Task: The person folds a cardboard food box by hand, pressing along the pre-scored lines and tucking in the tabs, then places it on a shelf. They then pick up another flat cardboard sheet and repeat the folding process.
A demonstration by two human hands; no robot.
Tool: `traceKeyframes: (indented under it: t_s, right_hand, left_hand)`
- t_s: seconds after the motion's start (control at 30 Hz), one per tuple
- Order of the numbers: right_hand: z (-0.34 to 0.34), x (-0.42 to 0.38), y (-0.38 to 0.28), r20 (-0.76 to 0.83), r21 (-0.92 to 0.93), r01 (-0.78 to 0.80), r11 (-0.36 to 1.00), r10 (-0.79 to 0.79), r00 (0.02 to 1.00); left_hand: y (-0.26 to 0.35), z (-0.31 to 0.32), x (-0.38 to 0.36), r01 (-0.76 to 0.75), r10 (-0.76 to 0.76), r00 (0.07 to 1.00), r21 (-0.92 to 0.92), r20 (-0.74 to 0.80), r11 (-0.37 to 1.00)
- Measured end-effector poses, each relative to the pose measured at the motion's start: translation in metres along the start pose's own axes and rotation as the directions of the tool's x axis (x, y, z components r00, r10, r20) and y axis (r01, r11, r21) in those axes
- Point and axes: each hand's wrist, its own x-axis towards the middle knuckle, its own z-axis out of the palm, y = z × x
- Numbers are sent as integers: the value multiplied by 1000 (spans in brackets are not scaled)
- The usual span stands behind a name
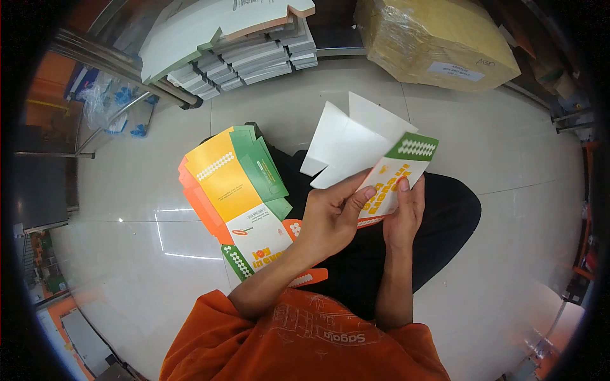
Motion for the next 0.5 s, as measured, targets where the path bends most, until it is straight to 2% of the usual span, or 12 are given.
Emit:
traceKeyframes:
  t_s: [0.03,0.1,0.17,0.2,0.23,0.3,0.33,0.37,0.43,0.5]
  right_hand:
    - [0,1,1,8,5,20,1000,-20,1000]
    - [-9,-2,14,-7,9,13,1000,-13,1000]
    - [-48,-14,46,16,200,-225,953,227,974]
    - [-44,-22,44,-13,244,-140,960,148,989]
    - [-43,-25,42,-28,223,-131,966,140,990]
    - [-46,-24,39,49,349,-15,937,-2,999]
    - [-48,-19,35,76,433,-74,898,46,996]
    - [-48,-13,29,71,428,-70,901,44,997]
    - [-39,1,6,186,746,-170,644,43,982]
    - [-30,8,-20,151,722,-171,670,89,985]
  left_hand:
    - [0,1,-2,0,0,1000,-1,0,1000]
    - [-2,5,-8,-328,323,944,273,66,904]
    - [0,14,-15,-326,309,944,194,116,925]
    - [-3,21,-16,-462,425,887,350,182,815]
    - [-7,29,-16,-576,521,813,480,259,661]
    - [-17,32,-16,-604,518,789,575,331,552]
    - [-18,32,-14,-587,498,800,608,335,535]
    - [-18,30,-12,-568,476,812,645,337,512]
    - [-21,22,-11,-567,467,808,685,358,457]
    - [-20,12,-13,-580,441,802,706,404,407]
